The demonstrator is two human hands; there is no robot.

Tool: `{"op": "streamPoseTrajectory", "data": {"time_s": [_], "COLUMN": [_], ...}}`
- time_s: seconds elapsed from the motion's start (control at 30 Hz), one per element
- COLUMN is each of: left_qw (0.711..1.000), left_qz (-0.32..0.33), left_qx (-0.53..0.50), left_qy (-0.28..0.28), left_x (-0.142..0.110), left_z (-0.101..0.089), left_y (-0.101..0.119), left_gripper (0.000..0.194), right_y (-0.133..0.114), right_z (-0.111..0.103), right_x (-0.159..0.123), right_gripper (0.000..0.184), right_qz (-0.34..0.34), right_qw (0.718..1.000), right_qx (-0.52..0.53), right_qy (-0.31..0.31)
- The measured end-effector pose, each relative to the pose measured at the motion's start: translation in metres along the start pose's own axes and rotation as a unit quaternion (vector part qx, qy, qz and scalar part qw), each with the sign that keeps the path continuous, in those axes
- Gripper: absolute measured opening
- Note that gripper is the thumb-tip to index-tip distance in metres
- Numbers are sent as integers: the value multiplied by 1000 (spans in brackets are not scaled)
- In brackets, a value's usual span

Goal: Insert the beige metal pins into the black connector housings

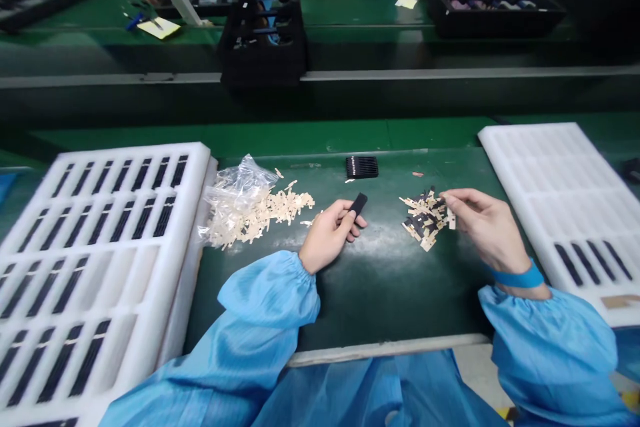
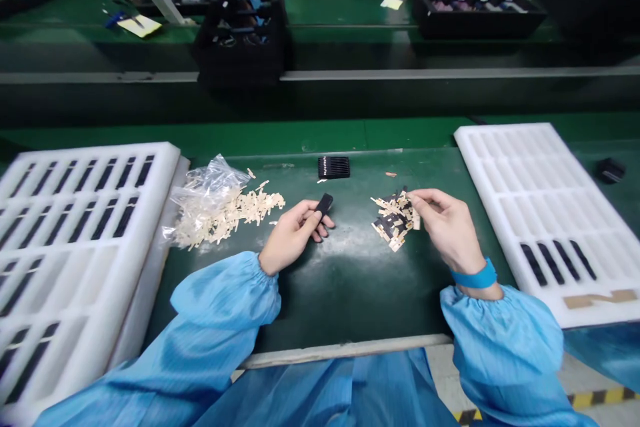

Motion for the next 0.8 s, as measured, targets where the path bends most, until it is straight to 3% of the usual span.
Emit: {"op": "streamPoseTrajectory", "data": {"time_s": [0.23, 0.33, 0.47, 0.57, 0.67, 0.8], "left_qw": [1000, 1000, 997, 994, 993, 998], "left_qz": [2, 11, 6, -2, 13, 16], "left_qx": [-1, -18, -57, -74, -72, -22], "left_qy": [-2, 5, 43, 80, 88, 52], "left_x": [0, 2, 1, -1, -2, -1], "left_z": [1, 1, -4, -11, -14, -9], "left_y": [-1, -2, -2, 0, 4, 2], "left_gripper": [24, 23, 21, 21, 26, 29], "right_y": [-9, -24, -42, -40, -22, -12], "right_z": [12, 41, 107, 144, 159, 159], "right_x": [-5, -6, 1, 11, 16, 11], "right_gripper": [38, 42, 41, 40, 37, 32], "right_qz": [-32, -19, -16, -45, -43, -51], "right_qw": [999, 994, 975, 968, 970, 968], "right_qx": [25, 58, 92, 132, 162, 155], "right_qy": [-24, -89, -200, -209, -175, -192]}}
Point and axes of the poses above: each hand's wrist, its own x-axis towards the middle knuckle, its own z-axis out of the palm, y = z × x, the point moved 7 cm from there along x, towards the middle knuckle, and after that the axes turned 13 degrees about -y, right-handed, at the moved point
